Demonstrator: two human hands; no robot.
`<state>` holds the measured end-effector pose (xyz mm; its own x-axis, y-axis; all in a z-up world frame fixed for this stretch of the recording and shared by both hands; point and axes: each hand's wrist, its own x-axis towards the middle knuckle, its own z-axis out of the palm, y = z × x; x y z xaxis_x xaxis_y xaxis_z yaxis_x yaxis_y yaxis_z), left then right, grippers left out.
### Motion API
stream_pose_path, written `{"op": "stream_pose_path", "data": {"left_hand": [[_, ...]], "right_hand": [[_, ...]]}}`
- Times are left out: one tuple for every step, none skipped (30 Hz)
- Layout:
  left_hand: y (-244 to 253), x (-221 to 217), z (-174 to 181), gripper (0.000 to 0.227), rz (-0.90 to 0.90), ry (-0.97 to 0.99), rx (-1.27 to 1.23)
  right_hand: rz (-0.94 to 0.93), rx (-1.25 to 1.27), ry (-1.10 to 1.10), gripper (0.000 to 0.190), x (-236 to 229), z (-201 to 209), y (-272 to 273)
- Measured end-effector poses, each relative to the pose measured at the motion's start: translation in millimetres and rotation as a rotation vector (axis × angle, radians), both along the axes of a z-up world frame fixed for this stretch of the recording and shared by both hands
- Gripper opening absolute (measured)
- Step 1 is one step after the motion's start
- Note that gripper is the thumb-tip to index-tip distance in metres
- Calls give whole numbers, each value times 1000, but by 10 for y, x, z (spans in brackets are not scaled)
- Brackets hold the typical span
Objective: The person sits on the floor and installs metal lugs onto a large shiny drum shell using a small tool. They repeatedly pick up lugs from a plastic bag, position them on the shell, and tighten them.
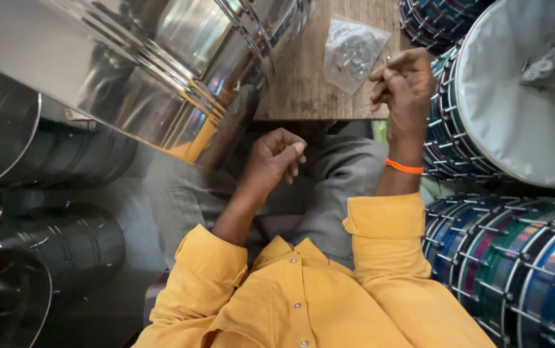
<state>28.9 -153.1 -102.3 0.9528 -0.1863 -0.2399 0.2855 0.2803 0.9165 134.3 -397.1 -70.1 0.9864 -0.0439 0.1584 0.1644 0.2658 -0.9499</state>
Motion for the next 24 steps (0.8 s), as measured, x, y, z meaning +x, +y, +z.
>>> {"op": "stream_pose_path", "data": {"left_hand": [[-2,12,-52,10,-21,3,1],[-1,20,-93,11,-42,5,2],[0,27,-120,13,-52,9,-10],[6,33,-137,15,-62,13,-21],[16,41,-147,17,-70,18,-33],[31,49,-151,18,-72,12,-26],[45,41,-154,19,-72,8,-19],[55,33,-158,20,-72,4,-13],[55,31,-163,20,-67,4,-36],[51,27,-167,20,-62,3,-59],[44,34,-170,20,-54,-1,-81],[28,42,-169,18,-51,-6,-51],[10,51,-161,16,-46,-11,-19],[-9,50,-137,14,-41,-17,12],[-30,43,-89,11,-52,-27,48],[-53,23,-16,10,-63,-38,83],[-51,5,86,9,-69,-50,121],[-23,-35,216,9,-140,-62,109],[26,-98,370,9,-208,-73,99],[86,-153,538,9,-275,-83,90],[212,-214,715,10,-342,-344,133],[390,-279,895,12,-410,-604,178],[574,-358,1067,13,-447,-701,156],[770,-441,1227,14,-484,-798,133]], "right_hand": [[-26,-40,37,8,41,-87,-9],[-16,-82,53,10,82,-173,-14],[-4,-124,67,13,131,-252,-13],[8,-165,81,17,182,-314,-26],[-6,-187,80,18,242,-362,-47],[-20,-209,79,19,298,-407,-64],[-33,-231,79,21,341,-454,-82],[-42,-237,89,20,385,-495,-104],[-49,-243,97,20,431,-527,-128],[-57,-249,106,20,447,-557,-148],[-32,-297,125,20,452,-581,-154],[-7,-344,145,21,444,-592,-149],[21,-390,164,21,441,-587,-122],[38,-385,159,21,419,-566,-84],[56,-378,151,24,376,-533,-33],[73,-371,143,27,321,-483,14],[87,-344,135,29,274,-419,58],[102,-317,128,32,215,-354,89],[120,-288,121,36,177,-301,131],[136,-262,108,29,153,-264,186],[151,-236,100,23,115,-239,247],[166,-210,93,16,83,-207,300],[163,-239,55,15,40,-169,353],[159,-267,17,14,-3,-124,427]]}}
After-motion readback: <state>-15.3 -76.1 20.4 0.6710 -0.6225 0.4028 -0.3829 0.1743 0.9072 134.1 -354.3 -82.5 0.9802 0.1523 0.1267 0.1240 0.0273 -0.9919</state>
